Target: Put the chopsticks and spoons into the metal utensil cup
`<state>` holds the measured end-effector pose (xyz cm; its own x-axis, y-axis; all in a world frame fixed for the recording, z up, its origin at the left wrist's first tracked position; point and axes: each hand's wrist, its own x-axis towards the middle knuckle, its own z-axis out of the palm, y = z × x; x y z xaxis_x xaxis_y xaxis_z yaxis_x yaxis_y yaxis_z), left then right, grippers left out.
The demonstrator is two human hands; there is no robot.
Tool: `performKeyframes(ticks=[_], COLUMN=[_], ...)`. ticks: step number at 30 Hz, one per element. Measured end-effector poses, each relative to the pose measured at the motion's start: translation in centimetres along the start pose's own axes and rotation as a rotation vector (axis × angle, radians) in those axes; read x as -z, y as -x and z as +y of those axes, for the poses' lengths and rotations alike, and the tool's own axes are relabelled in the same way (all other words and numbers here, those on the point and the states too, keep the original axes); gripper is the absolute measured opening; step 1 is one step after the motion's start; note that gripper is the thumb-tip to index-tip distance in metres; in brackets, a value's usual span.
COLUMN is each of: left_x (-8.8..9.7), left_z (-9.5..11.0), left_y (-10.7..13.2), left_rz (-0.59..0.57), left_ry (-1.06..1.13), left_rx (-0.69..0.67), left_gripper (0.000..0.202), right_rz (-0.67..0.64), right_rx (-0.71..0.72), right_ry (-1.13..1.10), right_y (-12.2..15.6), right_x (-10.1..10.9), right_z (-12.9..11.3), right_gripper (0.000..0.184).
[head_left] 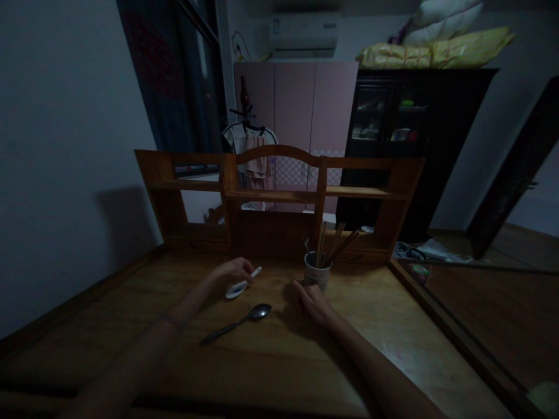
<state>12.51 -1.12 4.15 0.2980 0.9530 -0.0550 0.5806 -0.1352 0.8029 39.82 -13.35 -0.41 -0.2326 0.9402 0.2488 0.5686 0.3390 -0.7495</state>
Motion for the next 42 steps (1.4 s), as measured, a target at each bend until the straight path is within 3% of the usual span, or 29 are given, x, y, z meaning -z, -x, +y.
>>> performKeyframes(ticks=[7, 11, 14, 18, 22, 31, 42], left_x=[-2.8, -4.3, -5.2, -6.0, -6.6, -7.1, -6.8], left_z=[-1.4, -1.1, -0.9, -0.6, -0.4, -0.6, -0.2], left_y=[-0.7, -1.1, -1.1, -0.8, -0.5, 0.1, 0.7], left_rz=[0.002, 0.101, 0.082, 0.028, 0.03, 0.019, 0.037], left_ry=[0.03, 0.097, 0.281, 0.636, 0.826, 0.968, 0.869], left_rx=[-0.067, -0.199, -0.208, -0.097, -0.048, -0.099, -0.236], left_gripper=[0.026, 0.033, 0.038, 0.038, 0.036, 0.03, 0.03], right_rz=[-0.005, 0.004, 0.011, 0.037, -0.004, 0.028, 0.029], right_rx=[-0.011, -0.004, 0.09, 0.216, 0.306, 0.339, 0.316], right_ry=[0.004, 0.037, 0.145, 0.246, 0.225, 0.27, 0.225], right_y=[-0.2, -0.3, -0.3, 0.0, 0.1, -0.2, -0.2], right_x=[-0.2, -0.3, -0.4, -0.9, -1.6, -2.0, -1.9], right_z=[0.0, 0.0, -0.5, -2.1, -3.3, -2.1, -2.6], right_gripper=[0.075, 0.073, 0.062, 0.031, 0.051, 0.033, 0.023])
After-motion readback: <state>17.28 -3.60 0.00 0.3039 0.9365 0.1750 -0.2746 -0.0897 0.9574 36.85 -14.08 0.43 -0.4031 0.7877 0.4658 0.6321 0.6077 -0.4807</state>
